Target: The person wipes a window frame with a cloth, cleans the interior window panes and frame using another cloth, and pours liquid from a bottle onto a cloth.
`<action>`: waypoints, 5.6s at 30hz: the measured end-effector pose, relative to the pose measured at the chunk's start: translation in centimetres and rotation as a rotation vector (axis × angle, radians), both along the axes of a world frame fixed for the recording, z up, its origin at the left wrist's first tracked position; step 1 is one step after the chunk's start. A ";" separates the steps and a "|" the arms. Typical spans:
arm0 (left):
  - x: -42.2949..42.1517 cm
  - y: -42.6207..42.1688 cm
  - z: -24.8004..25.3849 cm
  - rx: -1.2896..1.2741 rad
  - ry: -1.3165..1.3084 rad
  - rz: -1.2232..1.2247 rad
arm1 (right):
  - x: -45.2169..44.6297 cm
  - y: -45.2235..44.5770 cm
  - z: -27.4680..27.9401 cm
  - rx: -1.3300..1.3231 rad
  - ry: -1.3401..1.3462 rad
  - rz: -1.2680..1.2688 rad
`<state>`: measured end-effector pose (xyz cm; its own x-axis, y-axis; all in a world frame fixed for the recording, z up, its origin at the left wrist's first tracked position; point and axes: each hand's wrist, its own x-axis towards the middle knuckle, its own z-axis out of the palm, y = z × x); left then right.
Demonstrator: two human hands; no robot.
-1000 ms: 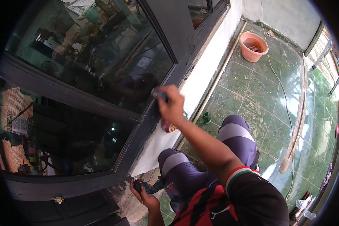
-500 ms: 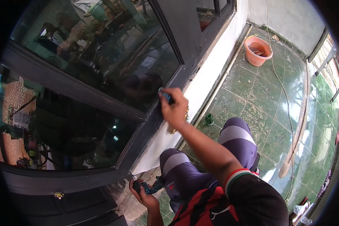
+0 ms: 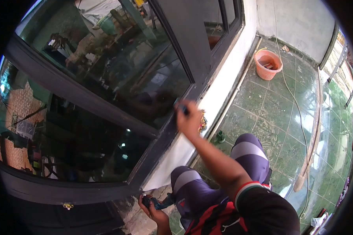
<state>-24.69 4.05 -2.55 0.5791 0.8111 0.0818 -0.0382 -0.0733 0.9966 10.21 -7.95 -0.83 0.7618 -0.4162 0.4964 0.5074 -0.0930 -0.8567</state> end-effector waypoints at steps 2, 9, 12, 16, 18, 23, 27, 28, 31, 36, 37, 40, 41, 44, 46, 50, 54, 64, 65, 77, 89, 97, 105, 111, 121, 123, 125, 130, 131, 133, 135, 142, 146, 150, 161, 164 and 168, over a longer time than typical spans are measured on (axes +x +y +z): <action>0.1 0.1 -0.4 -0.005 0.003 -0.035 | -4.4 1.5 -0.1 -0.075 -0.148 0.194; 0.0 0.8 0.6 0.069 0.046 -0.002 | 3.5 -3.9 1.0 -0.003 0.017 0.037; -0.4 1.6 -0.4 0.070 0.048 0.042 | 5.4 -3.8 0.3 0.077 0.046 -0.053; 0.9 0.8 -0.8 0.006 0.057 0.036 | 0.1 -0.3 -0.3 -0.019 -0.115 -0.011; 1.5 0.5 -0.2 0.016 0.064 -0.020 | -0.9 -0.6 0.1 -0.040 -0.169 0.129; 2.1 -0.1 0.9 0.160 0.044 -0.037 | 5.7 -4.4 1.2 0.135 0.105 -0.025; 1.8 0.0 0.3 0.120 0.037 -0.009 | 3.8 -1.4 0.5 0.131 0.049 -0.164; 1.9 0.2 0.1 0.088 0.043 -0.037 | 1.8 -0.9 0.4 0.055 0.014 -0.087; 2.5 0.2 0.4 0.092 0.066 -0.098 | 0.3 -1.6 0.5 -0.022 -0.130 0.100; 2.7 0.1 0.9 0.151 0.031 -0.057 | 6.3 -4.8 1.2 0.105 0.037 -0.042; 2.5 0.3 0.8 0.144 0.026 -0.044 | 6.3 -4.4 1.1 0.128 0.035 -0.067; 2.6 -0.1 0.7 0.104 0.058 -0.031 | 2.1 -1.8 0.8 0.008 -0.003 -0.067; 2.9 -0.3 0.7 0.088 0.075 -0.032 | 0.0 -0.7 0.5 -0.038 -0.059 -0.018; 3.6 -0.7 0.7 0.102 0.067 -0.084 | -1.0 -1.4 0.9 -0.090 -0.181 0.184; 3.4 -0.2 0.6 0.159 0.043 -0.116 | 0.2 -2.8 0.8 -0.154 -0.153 0.184; 3.1 -0.7 1.5 0.188 0.042 -0.050 | 4.4 -3.5 1.1 0.102 0.023 -0.055; 2.7 -0.9 1.4 0.065 0.038 -0.058 | -0.4 -0.6 1.2 -0.033 -0.034 -0.004; 2.0 -1.1 1.6 0.068 0.002 -0.053 | 1.0 -1.6 1.8 0.117 0.088 0.019; 1.7 -0.7 1.2 0.038 -0.004 -0.032 | 1.4 -1.3 1.6 0.089 0.032 -0.027; 2.1 -0.8 2.6 0.042 0.020 0.001 | -0.6 0.3 1.3 0.110 0.111 0.016; 1.9 -0.2 1.0 0.032 -0.004 -0.041 | -4.0 2.0 0.7 -0.005 -0.046 0.068; 2.0 -0.2 1.5 0.058 -0.027 -0.080 | -3.2 1.3 1.2 0.041 0.062 0.050; 2.4 -0.6 2.4 0.033 -0.050 -0.074 | -4.4 2.6 1.2 0.091 0.245 0.109; 0.8 0.4 1.5 0.028 -0.040 -0.067 | 1.0 -2.1 1.7 0.305 0.087 -0.020; 1.4 -0.3 1.3 -0.016 -0.012 -0.001 | -1.5 -5.5 4.0 -0.304 0.026 0.361; 1.7 -0.6 1.3 -0.017 -0.026 -0.006 | -1.4 -4.8 4.0 -0.326 0.033 0.355; 1.8 -0.7 1.2 -0.013 -0.043 -0.012 | -1.0 -4.2 3.6 -0.362 -0.004 0.283; 1.4 -0.2 0.9 -0.013 -0.041 -0.015 | -1.1 -4.0 3.5 -0.519 0.003 0.240; 1.2 -0.1 0.8 -0.016 -0.037 -0.014 | -1.1 -3.9 3.4 -0.577 -0.007 0.213; 1.2 0.0 0.8 -0.024 -0.037 -0.020 | -1.1 -4.1 3.4 -0.613 -0.079 0.195; 1.1 0.0 0.8 -0.030 -0.029 -0.024 | -1.1 -4.1 3.4 -0.588 -0.088 0.197; 1.3 -0.1 0.6 -0.033 -0.005 -0.033 | -1.0 -3.4 2.8 -0.309 0.041 0.233; 1.2 0.2 0.4 -0.066 -0.010 -0.022 | -1.6 -2.2 2.3 -0.388 -0.206 0.088; 0.9 0.5 0.2 -0.058 0.010 -0.016 | -1.0 -2.3 2.1 -0.302 -0.054 0.112; 1.3 0.5 0.3 0.010 0.005 -0.066 | -3.1 -0.1 1.9 -0.097 0.078 0.200; 1.6 0.3 0.3 -0.035 -0.018 -0.045 | -5.8 1.2 2.1 -0.064 0.068 0.296; 2.0 0.1 0.2 -0.018 0.000 -0.077 | -4.0 -0.3 0.9 -0.162 -0.055 0.363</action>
